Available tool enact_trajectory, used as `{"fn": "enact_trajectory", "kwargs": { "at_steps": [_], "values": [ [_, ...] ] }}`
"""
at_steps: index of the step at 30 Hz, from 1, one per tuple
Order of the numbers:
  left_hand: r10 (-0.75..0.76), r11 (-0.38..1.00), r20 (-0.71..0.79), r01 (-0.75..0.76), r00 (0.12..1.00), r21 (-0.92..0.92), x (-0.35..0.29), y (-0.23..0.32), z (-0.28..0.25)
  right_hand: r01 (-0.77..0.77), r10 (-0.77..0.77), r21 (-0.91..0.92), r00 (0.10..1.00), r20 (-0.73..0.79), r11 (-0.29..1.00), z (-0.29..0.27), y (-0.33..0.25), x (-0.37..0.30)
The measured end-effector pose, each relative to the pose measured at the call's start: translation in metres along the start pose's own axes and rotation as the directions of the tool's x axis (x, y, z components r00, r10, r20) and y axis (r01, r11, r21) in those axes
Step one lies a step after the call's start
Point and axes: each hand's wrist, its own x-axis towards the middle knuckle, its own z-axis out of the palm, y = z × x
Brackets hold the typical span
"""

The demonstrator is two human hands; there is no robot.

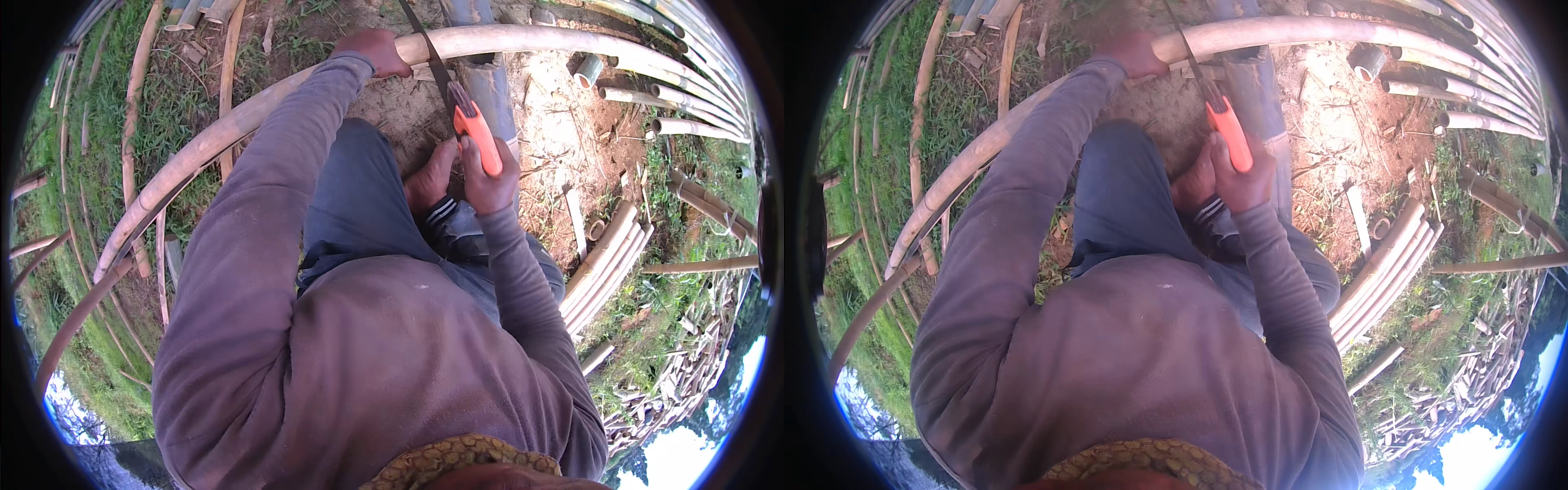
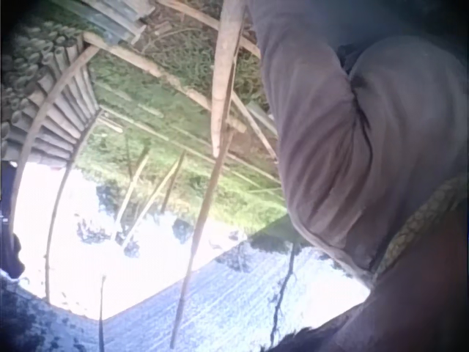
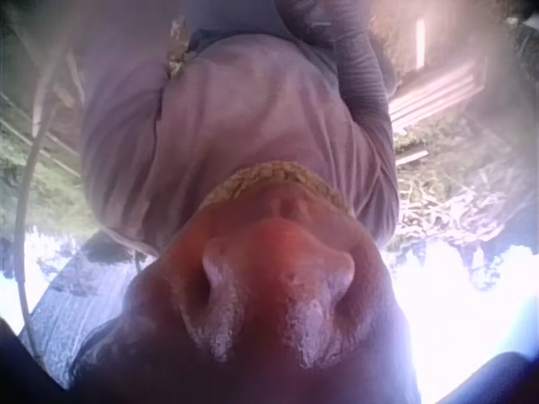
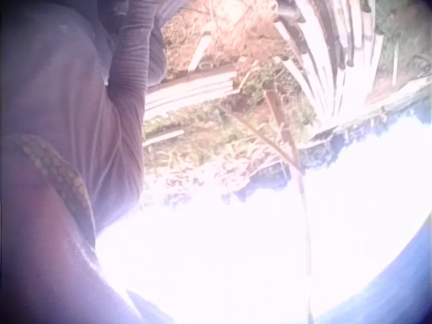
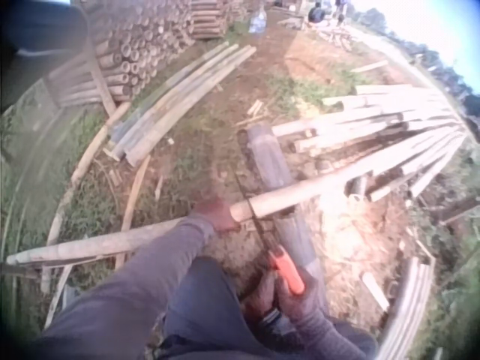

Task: The person sits on the ground and uses a hand saw to cut long bamboo poles into shorter sections. They position each pole on a makeshift support, saw through it, and then move the cut pieces aside.

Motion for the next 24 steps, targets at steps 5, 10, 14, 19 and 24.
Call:
{"fn": "enact_trajectory", "kwargs": {
  "at_steps": [5,10,14,19,24],
  "values": [
    [0.016,0.999,-0.036,-0.015,0.999,0.029,-0.005,0.004,0.004,0.037,-0.036,0.033,0.999,-0.034,0.999,0.017,-0.022,0.034],
    [-0.021,1.0,-0.004,0.021,1.0,-0.006,0.004,-0.01,0.008,0.003,0.001,-0.059,0.998,0.059,0.998,-0.085,0.01,-0.136],
    [-0.029,0.998,-0.051,0.032,0.998,0.049,-0.008,0.007,-0.004,0.035,-0.035,0.036,0.999,0.004,0.999,-0.058,0.024,-0.109],
    [-0.024,1.0,-0.036,0.023,0.999,-0.013,0.006,-0.003,-0.008,0.084,-0.082,0.135,0.996,-0.018,0.987,0.037,-0.015,0.067],
    [-0.048,0.998,-0.105,0.053,0.993,0.042,-0.012,-0.008,0.0,0.039,-0.042,0.111,0.999,0.025,0.993,-0.031,0.028,-0.07]
  ]
}}
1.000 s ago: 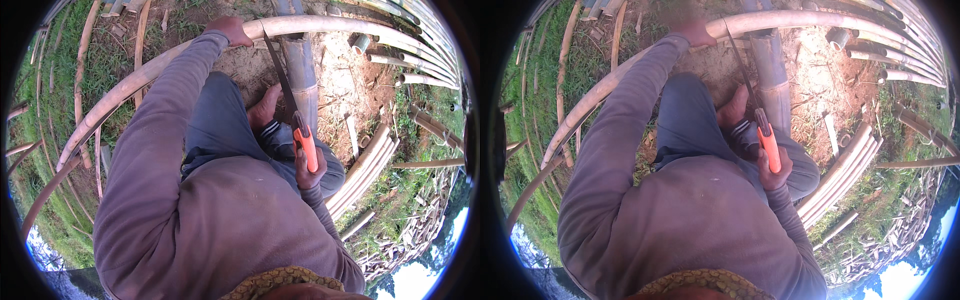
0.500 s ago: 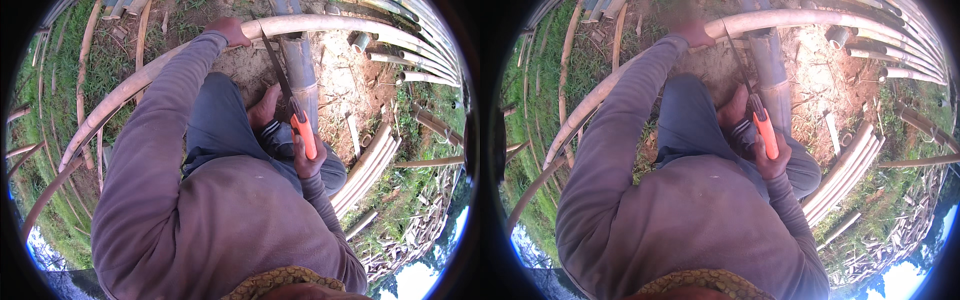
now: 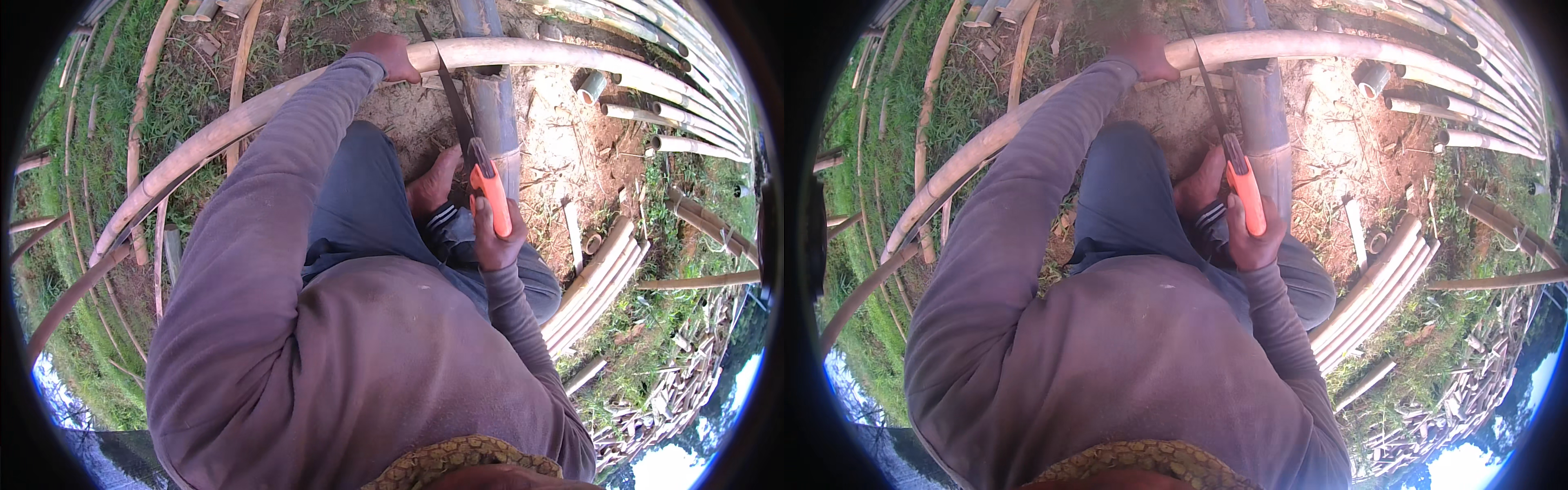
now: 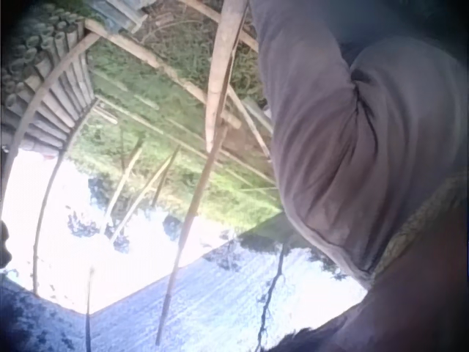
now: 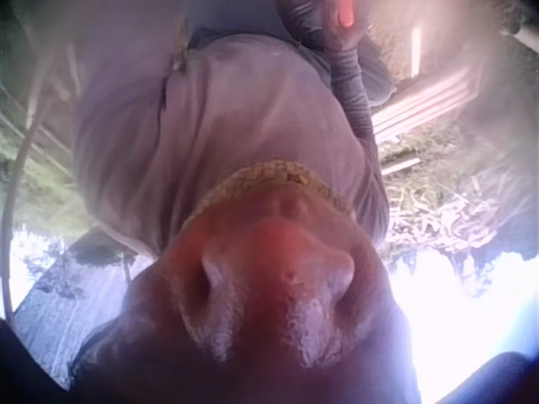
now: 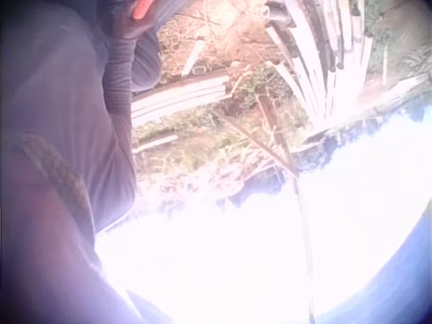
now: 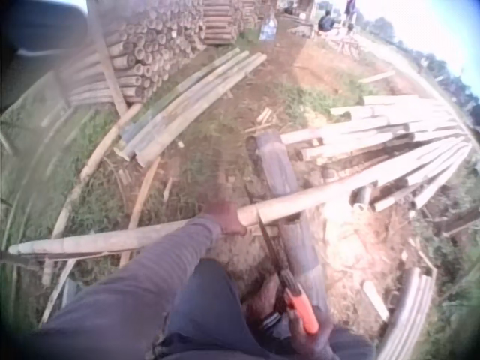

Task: The person sits on the ground and uses a hand saw to cut long bamboo poles into shorter sections. They position each pole on a makeshift support, saw through it, and then move the cut pieces aside.

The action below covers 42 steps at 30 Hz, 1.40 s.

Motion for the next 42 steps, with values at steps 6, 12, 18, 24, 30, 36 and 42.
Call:
{"fn": "enact_trajectory", "kwargs": {
  "at_steps": [6,12,18,24,30,36,42],
  "values": [
    [0.03,0.999,0.073,-0.032,0.997,0.021,0.008,0.012,-0.002,-0.049,0.052,0.059,0.997,-0.058,0.997,-0.021,0.009,-0.05],
    [0.074,0.997,0.031,-0.073,0.997,-0.031,0.01,0.012,0.004,-0.011,0.013,0.056,0.999,-0.032,0.998,0.067,-0.031,0.129],
    [0.04,0.999,0.065,-0.039,0.997,-0.017,0.01,0.006,0.004,-0.039,0.038,-0.016,0.997,-0.061,0.999,-0.036,-0.006,-0.072],
    [0.059,0.998,0.053,-0.058,0.997,-0.031,0.007,0.012,0.002,-0.027,0.024,-0.062,0.999,-0.041,0.998,0.034,0.002,0.059],
    [0.042,0.999,0.069,-0.043,0.997,0.012,-0.003,0.014,0.001,0.016,-0.025,-0.144,0.998,-0.063,0.989,0.05,-0.018,0.084],
    [0.051,0.997,0.052,-0.048,0.997,-0.055,0.018,0.002,0.009,0.022,-0.025,-0.07,0.998,-0.049,0.997,-0.039,-0.01,-0.078],
    [0.064,0.998,0.059,-0.064,0.996,-0.001,0.016,0.018,-0.006,0.01,-0.007,0.038,0.997,-0.081,0.999,0.066,-0.002,0.124]
  ]
}}
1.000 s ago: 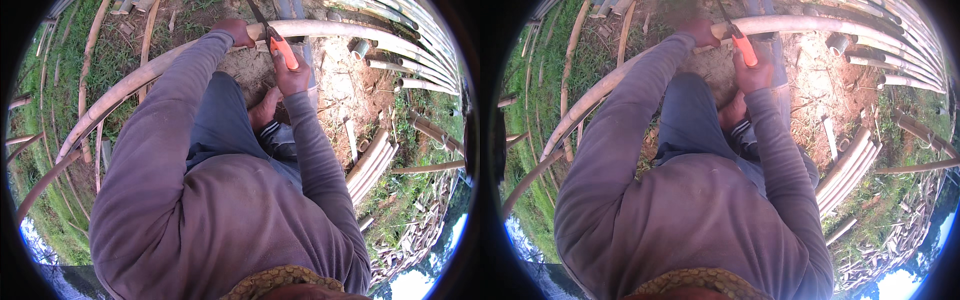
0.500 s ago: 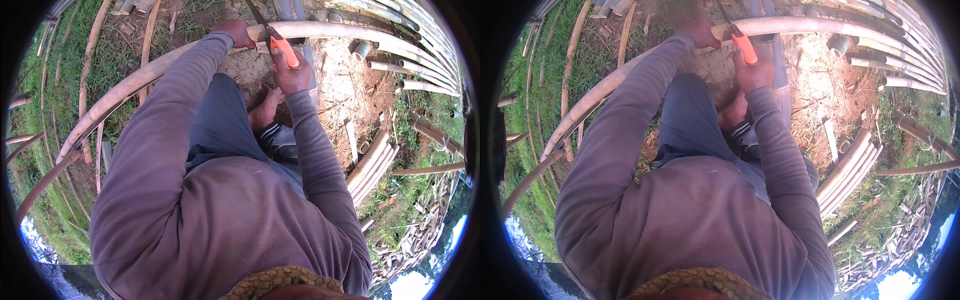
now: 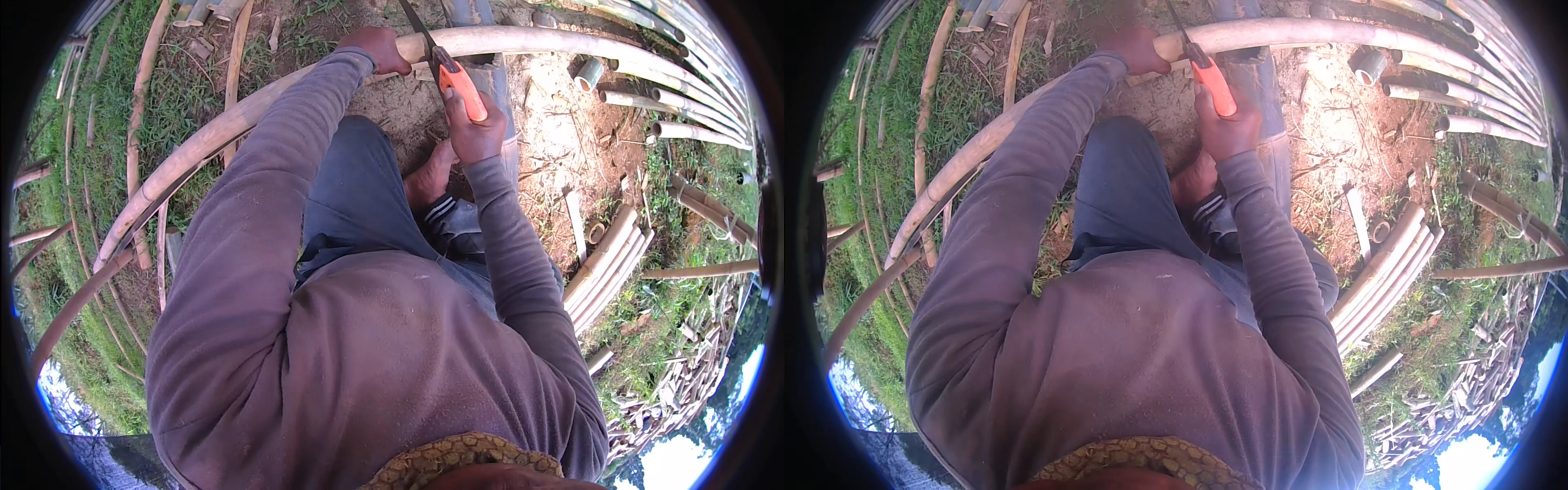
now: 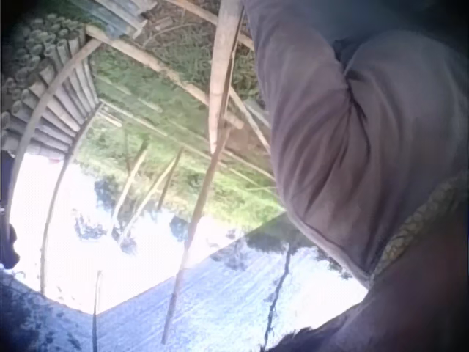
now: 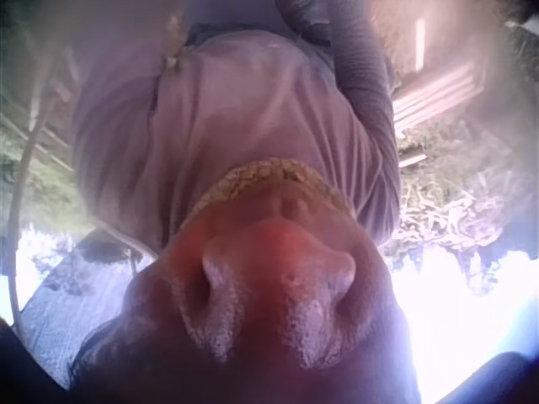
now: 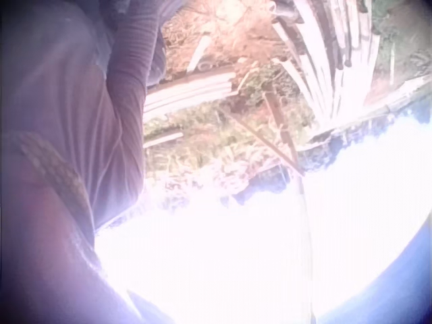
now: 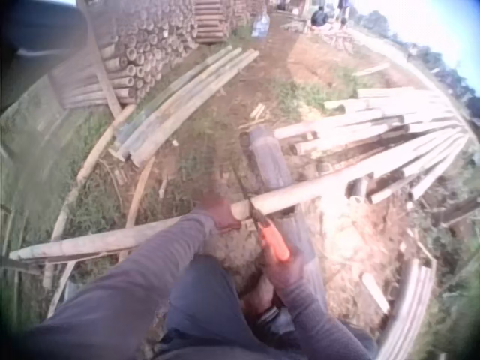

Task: The person sits on the ground and uses a hand saw to cut long bamboo poles into shorter sections. They position each pole on a makeshift support, saw through it, and then move the cut pieces aside.

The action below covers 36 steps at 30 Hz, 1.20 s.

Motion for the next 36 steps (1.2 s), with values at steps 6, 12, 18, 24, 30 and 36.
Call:
{"fn": "enact_trajectory", "kwargs": {
  "at_steps": [6,12,18,24,30,36],
  "values": [
    [0.002,0.999,-0.08,-0.005,0.997,-0.038,0.018,-0.031,0.011,-0.002,0.002,-0.04,1.0,0.011,0.999,-0.08,-0.012,-0.138],
    [-0.014,1.0,-0.036,0.014,0.999,-0.016,0.006,-0.013,0.014,-0.023,0.021,-0.107,1.0,-0.013,0.994,-0.087,0.003,-0.147],
    [-0.008,0.998,-0.024,0.006,1.0,-0.068,0.014,-0.025,-0.004,0.013,-0.013,-0.028,1.0,-0.024,1.0,-0.053,-0.013,-0.088],
    [0.035,0.999,-0.07,-0.037,0.997,-0.019,-0.015,-0.009,0.01,-0.027,0.027,-0.036,1.0,-0.008,0.999,-0.075,-0.024,-0.12],
    [-0.027,0.999,-0.12,0.03,0.992,0.019,-0.011,-0.012,-0.006,0.117,-0.12,-0.058,0.992,-0.047,0.991,-0.052,-0.03,-0.081],
    [0.041,0.997,-0.058,-0.037,0.997,0.072,-0.058,0.011,-0.007,0.049,-0.05,-0.01,0.996,-0.069,0.999,-0.02,-0.017,-0.03]
  ]
}}
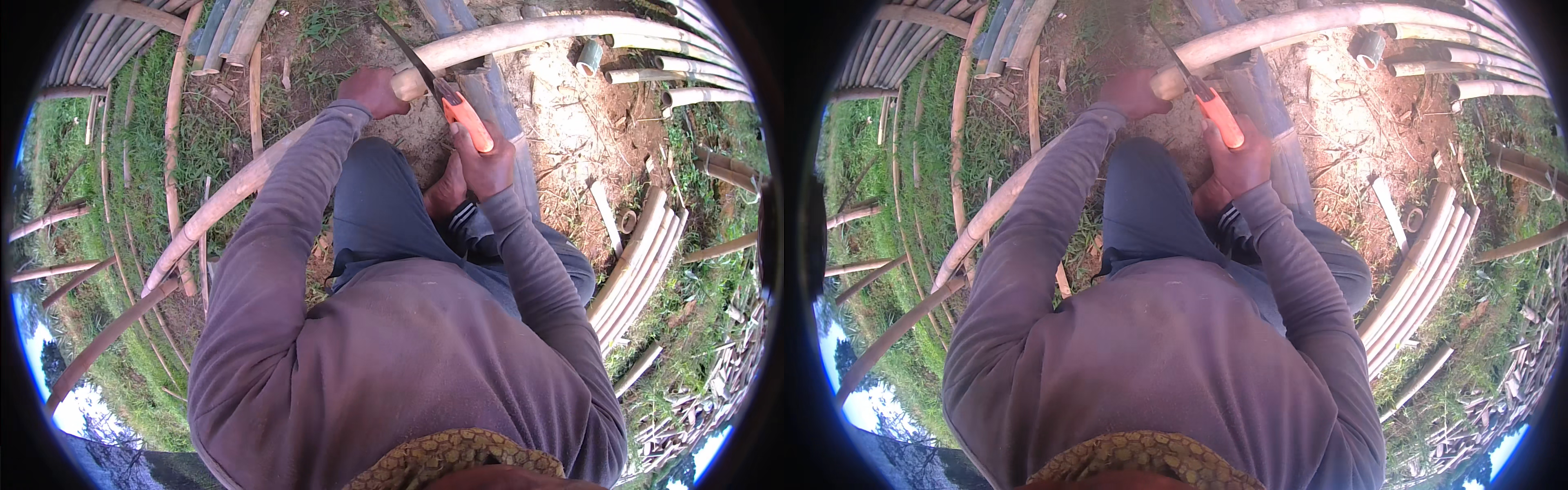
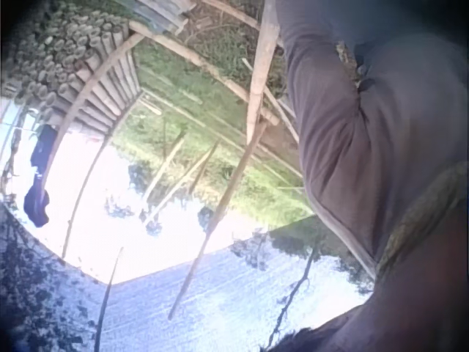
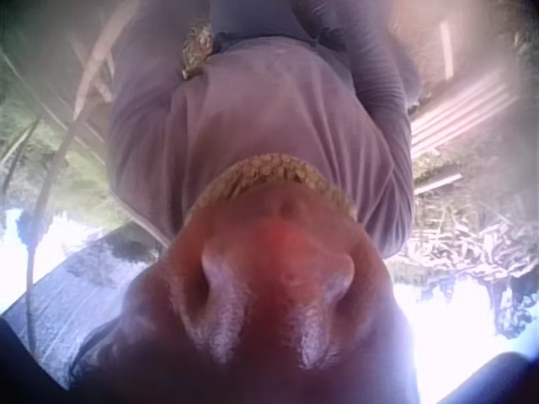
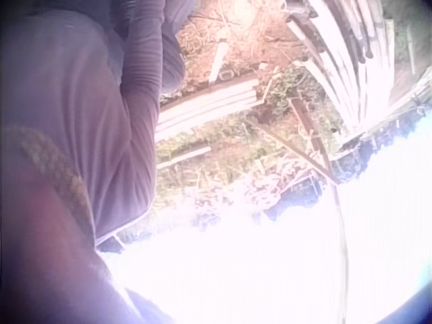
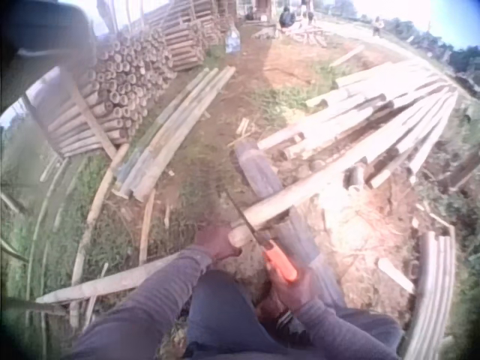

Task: The person sits on the ground and uses a hand saw to cut long bamboo poles into shorter sections. They position each pole on a makeshift support, saw through it, and then move the cut pieces aside.

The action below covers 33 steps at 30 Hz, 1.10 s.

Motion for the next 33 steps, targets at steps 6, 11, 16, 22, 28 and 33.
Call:
{"fn": "enact_trajectory", "kwargs": {
  "at_steps": [6,11,16,22,28,33],
  "values": [
    [-0.014,0.999,-0.072,0.011,0.997,-0.033,-0.022,-0.001,0.034,0.256,-0.298,-0.238,0.941,-0.159,0.937,-0.105,-0.023,-0.071],
    [0.016,0.959,-0.443,-0.14,0.896,-0.248,-0.08,-0.02,0.069,0.038,-0.279,-0.612,0.911,-0.303,0.79,-0.155,0.047,-0.065],
    [-0.473,0.875,-0.815,0.287,0.336,-0.389,-0.166,-0.114,0.111,-0.396,0.24,-0.745,0.918,-0.315,0.537,-0.182,0.118,-0.047],
    [-0.922,-0.376,0.387,-0.202,-0.014,-0.904,-0.201,-0.268,0.151,-0.226,0.204,-0.858,0.968,-0.146,0.461,-0.147,0.098,-0.054],
    [-0.846,-0.532,0.416,-0.466,0.333,-0.707,-0.202,-0.339,0.187,0.217,-0.145,-0.672,0.976,0.162,0.708,-0.092,0.062,-0.041],
    [-0.774,-0.582,0.342,-0.388,0.533,-0.714,-0.236,-0.191,0.12,0.607,-0.504,-0.605,0.785,0.359,0.515,-0.049,-0.083,-0.046]
  ]
}}
